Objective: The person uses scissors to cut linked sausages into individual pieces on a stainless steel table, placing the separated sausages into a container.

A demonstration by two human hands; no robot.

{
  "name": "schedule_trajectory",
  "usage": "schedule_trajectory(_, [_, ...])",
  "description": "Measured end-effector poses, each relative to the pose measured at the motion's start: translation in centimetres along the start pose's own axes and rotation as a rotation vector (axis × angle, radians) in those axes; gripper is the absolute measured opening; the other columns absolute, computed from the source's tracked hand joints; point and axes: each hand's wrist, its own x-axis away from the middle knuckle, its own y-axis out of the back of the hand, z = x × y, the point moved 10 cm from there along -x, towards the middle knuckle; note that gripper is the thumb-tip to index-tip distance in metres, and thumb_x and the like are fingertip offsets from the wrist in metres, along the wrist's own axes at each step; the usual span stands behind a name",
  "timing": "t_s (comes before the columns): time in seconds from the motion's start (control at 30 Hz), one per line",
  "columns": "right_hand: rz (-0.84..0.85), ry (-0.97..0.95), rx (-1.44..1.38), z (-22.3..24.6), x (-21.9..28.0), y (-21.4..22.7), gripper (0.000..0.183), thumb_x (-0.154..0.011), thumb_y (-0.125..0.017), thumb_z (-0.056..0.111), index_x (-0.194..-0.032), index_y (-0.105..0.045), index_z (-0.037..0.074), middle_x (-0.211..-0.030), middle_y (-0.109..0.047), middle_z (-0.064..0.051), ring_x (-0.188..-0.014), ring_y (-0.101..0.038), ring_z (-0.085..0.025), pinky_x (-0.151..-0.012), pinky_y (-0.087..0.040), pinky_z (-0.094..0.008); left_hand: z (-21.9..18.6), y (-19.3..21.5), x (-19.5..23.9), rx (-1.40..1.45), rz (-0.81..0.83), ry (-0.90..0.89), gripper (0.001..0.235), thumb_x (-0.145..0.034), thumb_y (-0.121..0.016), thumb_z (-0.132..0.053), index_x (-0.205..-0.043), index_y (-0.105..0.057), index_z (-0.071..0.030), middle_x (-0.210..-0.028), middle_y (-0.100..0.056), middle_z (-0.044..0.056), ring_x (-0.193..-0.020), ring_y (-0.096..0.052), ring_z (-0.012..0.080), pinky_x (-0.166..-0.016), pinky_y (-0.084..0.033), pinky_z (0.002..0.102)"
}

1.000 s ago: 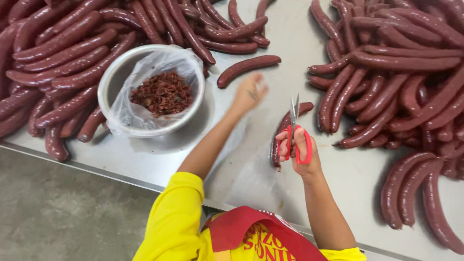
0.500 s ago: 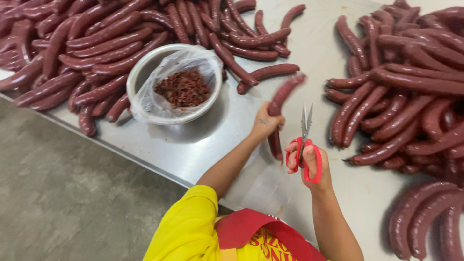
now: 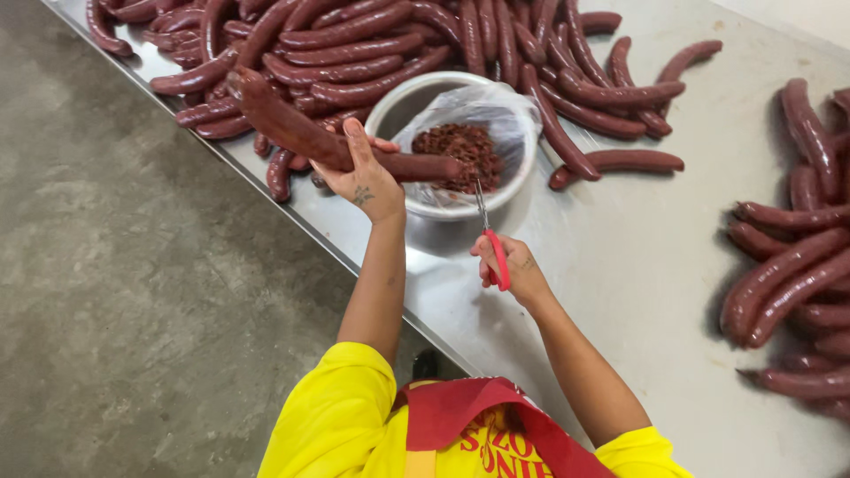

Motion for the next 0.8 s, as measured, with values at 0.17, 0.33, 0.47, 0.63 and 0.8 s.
schedule_trajectory(0.17, [0.001, 0.009, -0.009, 1.1, -4.4, -1.7, 0.057, -0.094, -0.061, 0.057, -0.098, -0.068, 0.001, -0.060, -0.059, -0.004, -0.050, -0.058, -0.013, -0.047, -0.043, -0.026, 0.6, 1.2, -1.2, 0.012, 0.080, -0.007, 0.051, -0.097, -0.072, -0.016, -0.133, -0.038, -0.001, -0.092, -0.063, 0.011, -0.060, -0.063, 0.0192, -0.059, -0.057, 0.034])
schedule_trajectory(0.33, [-0.076, 0.056, -0.041, 1.2, -5.4, -1.9, 0.057, -0.093, -0.062, 0.058, -0.099, -0.068, 0.002, -0.058, -0.059, -0.005, -0.048, -0.057, -0.012, -0.046, -0.040, -0.025, 1.5, 1.1, -2.0, -0.005, 0.129, -0.118, 0.054, -0.102, -0.075, -0.013, -0.139, -0.037, 0.000, -0.094, -0.062, 0.014, -0.067, -0.064, 0.0206, -0.068, -0.055, 0.032])
schedule_trajectory(0.47, [-0.212, -0.081, 0.031, -0.1, -4.9, -2.6, 0.050, -0.089, -0.069, 0.052, -0.101, -0.071, 0.004, -0.059, -0.057, -0.003, -0.049, -0.054, -0.011, -0.045, -0.040, -0.027, 2.1, 1.0, -2.4, -0.056, 0.042, -0.097, 0.063, -0.096, -0.076, -0.012, -0.143, -0.035, -0.002, -0.096, -0.060, 0.009, -0.067, -0.063, 0.0162, -0.061, -0.056, 0.029])
schedule_trajectory(0.63, [-0.317, 0.223, 0.388, 5.6, -5.8, -1.7, 0.048, -0.088, -0.079, 0.050, -0.091, -0.074, 0.002, -0.068, -0.065, 0.002, -0.060, -0.056, -0.003, -0.055, -0.049, -0.023, 3.6, 0.8, -1.8, -0.072, 0.073, 0.008, 0.062, -0.096, -0.076, -0.013, -0.142, -0.036, -0.001, -0.097, -0.059, 0.008, -0.065, -0.063, 0.0150, -0.060, -0.056, 0.029])
schedule_trajectory(0.8, [-0.220, -0.123, 0.132, 2.3, -7.1, -0.2, 0.047, -0.084, -0.077, 0.049, -0.082, -0.073, 0.002, -0.056, -0.056, -0.002, -0.044, -0.050, -0.011, -0.043, -0.041, -0.029, 4.5, 0.9, -2.8, -0.173, 0.084, 0.091, 0.064, -0.095, -0.077, -0.015, -0.142, -0.036, 0.000, -0.095, -0.060, 0.009, -0.062, -0.063, 0.0156, -0.058, -0.054, 0.029])
